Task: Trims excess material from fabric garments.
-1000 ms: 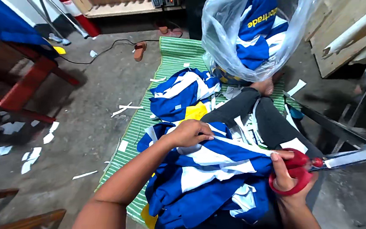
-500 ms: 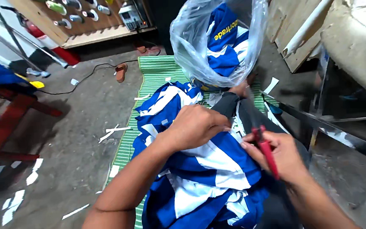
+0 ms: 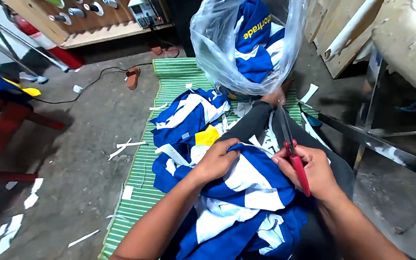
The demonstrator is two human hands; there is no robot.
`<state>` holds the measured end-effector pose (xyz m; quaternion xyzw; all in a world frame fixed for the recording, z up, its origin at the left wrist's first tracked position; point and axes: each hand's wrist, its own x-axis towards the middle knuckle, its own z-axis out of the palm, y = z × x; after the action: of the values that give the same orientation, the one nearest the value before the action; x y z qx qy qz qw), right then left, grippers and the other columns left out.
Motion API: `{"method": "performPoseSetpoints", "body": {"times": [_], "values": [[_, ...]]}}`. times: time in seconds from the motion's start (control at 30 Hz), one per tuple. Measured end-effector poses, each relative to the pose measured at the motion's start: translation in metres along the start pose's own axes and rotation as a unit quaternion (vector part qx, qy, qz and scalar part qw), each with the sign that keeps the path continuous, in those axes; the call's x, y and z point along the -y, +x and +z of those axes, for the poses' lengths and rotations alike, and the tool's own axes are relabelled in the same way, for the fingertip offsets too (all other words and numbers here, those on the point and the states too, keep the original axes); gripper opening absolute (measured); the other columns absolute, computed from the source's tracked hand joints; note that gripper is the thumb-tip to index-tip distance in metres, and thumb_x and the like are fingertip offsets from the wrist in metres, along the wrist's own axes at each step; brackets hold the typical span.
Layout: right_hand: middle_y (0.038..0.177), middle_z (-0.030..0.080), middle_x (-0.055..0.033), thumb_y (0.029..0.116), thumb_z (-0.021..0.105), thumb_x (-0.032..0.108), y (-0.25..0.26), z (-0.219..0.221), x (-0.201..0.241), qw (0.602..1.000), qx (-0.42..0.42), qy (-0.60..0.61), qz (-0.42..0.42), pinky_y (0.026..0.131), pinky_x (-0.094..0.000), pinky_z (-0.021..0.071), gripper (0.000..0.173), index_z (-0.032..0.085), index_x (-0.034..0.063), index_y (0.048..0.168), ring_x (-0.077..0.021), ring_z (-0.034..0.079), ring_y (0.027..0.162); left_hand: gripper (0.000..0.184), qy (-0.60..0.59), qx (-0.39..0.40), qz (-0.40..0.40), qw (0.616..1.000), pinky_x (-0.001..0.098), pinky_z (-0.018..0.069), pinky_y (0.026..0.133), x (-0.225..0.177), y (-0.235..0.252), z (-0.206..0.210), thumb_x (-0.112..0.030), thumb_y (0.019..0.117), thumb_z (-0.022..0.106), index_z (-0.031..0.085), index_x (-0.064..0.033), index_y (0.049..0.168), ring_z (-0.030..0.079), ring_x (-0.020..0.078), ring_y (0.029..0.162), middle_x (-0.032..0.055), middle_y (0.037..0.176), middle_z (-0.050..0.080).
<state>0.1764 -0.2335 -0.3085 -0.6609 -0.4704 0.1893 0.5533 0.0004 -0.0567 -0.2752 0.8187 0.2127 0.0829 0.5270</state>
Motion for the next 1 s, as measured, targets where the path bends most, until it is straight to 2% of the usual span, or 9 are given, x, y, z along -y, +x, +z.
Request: {"method": "performPoseSetpoints", "body": {"times": [0.17,0.23,0.3,0.47,0.53,0.63,0.73,0.9,1.0], "values": [[0.068,0.065,0.0112,0.0899,0.07,0.018,0.003,0.003,0.002,0.999,0.014,0.034,0.005,0.053,-0.0087,0.0441,0.009,0.074,0.0098,0.087,0.0101,0.054,0.058,0.038,0.004,-0.005,-0.084,0.996,0.0385,0.0561,0.074,-0.003,0.009,0.016,-0.048,0.085,0.077,0.075,-0.0141,0.102,0.066,0.008,0.077,-0.0019,0.083,0.071],[0.067,0.064,0.0111,0.0897,0.069,0.018,0.003,0.001,0.002,0.999,0.014,0.029,0.012,0.052,-0.0086,0.0435,0.009,0.074,0.01,0.087,0.0098,0.053,0.057,0.019,-0.044,0.008,-0.075,0.996,0.0283,0.0552,0.066,-0.006,0.012,0.016,-0.028,0.0874,0.081,0.075,-0.0101,0.088,0.064,0.0031,0.067,-0.0029,0.074,0.07],[0.068,0.065,0.0108,0.089,0.069,0.018,0.002,-0.005,-0.002,0.999,0.031,0.025,0.032,0.053,-0.0087,0.0441,0.011,0.074,0.0092,0.09,0.0097,0.054,0.058,0.006,-0.088,0.013,-0.049,0.995,0.0231,0.0553,0.067,-0.009,0.011,0.014,-0.01,0.0925,0.074,0.074,-0.0052,0.089,0.064,0.0016,0.068,-0.0008,0.075,0.071],[0.067,0.062,0.0137,0.0884,0.069,0.015,-0.006,-0.016,-0.016,0.994,0.059,0.069,0.055,0.053,-0.0085,0.0419,0.007,0.074,0.0095,0.087,0.0106,0.052,0.057,0.014,-0.115,-0.018,-0.058,0.992,0.0237,0.0538,0.069,-0.011,0.009,0.015,-0.009,0.1044,0.055,0.067,-0.0034,0.105,0.062,0.0041,0.073,0.0024,0.084,0.066],[0.066,0.063,0.0135,0.0878,0.069,0.013,-0.009,-0.012,-0.017,0.995,0.04,0.083,0.045,0.052,-0.0086,0.0425,0.006,0.074,0.0091,0.087,0.01,0.052,0.056,0.012,-0.138,-0.041,-0.058,0.988,0.0242,0.0553,0.068,-0.013,0.01,0.021,-0.01,0.1008,0.06,0.07,-0.0041,0.104,0.064,0.0049,0.073,0.0024,0.084,0.069],[0.068,0.064,0.0118,0.0883,0.07,0.014,-0.009,-0.01,-0.014,0.996,0.027,0.071,0.037,0.053,-0.009,0.0437,0.007,0.074,0.0088,0.088,0.0094,0.053,0.057,0.021,-0.123,-0.059,-0.074,0.988,0.0267,0.0593,0.069,-0.013,0.012,0.024,-0.012,0.0808,0.085,0.073,-0.0073,0.097,0.069,0.0075,0.072,0.0019,0.081,0.073],[0.071,0.067,0.0102,0.089,0.07,0.016,-0.011,-0.013,-0.014,0.998,0.025,0.042,0.042,0.056,-0.0084,0.0467,0.01,0.075,0.0081,0.089,0.0097,0.057,0.06,0.019,-0.098,-0.054,-0.074,0.991,0.0263,0.0581,0.066,-0.012,0.012,0.022,-0.003,0.0811,0.083,0.072,-0.0057,0.096,0.068,0.0084,0.069,0.0036,0.079,0.072],[0.076,0.069,0.0097,0.0875,0.075,0.045,-0.029,-0.049,-0.023,0.996,0.048,-0.036,0.072,0.057,-0.0103,0.0482,0.036,0.074,0.0098,0.092,0.0093,0.058,0.064,0.016,-0.133,-0.079,-0.026,0.988,0.0221,0.0547,0.061,-0.013,0.004,0.011,0.005,0.0895,0.07,0.068,-0.0047,0.102,0.064,0.006,0.068,0.0034,0.082,0.07],[0.08,0.062,0.0133,0.082,0.064,0.077,-0.052,-0.079,-0.032,0.985,0.114,-0.056,0.116,0.058,-0.0101,0.043,0.071,0.07,0.0096,0.102,0.0114,0.051,0.066,0.014,-0.151,-0.095,-0.03,0.983,0.0207,0.0533,0.059,-0.015,0.0,0.006,0.003,0.0918,0.068,0.067,-0.007,0.101,0.063,0.005,0.067,0.002,0.082,0.069]]}}
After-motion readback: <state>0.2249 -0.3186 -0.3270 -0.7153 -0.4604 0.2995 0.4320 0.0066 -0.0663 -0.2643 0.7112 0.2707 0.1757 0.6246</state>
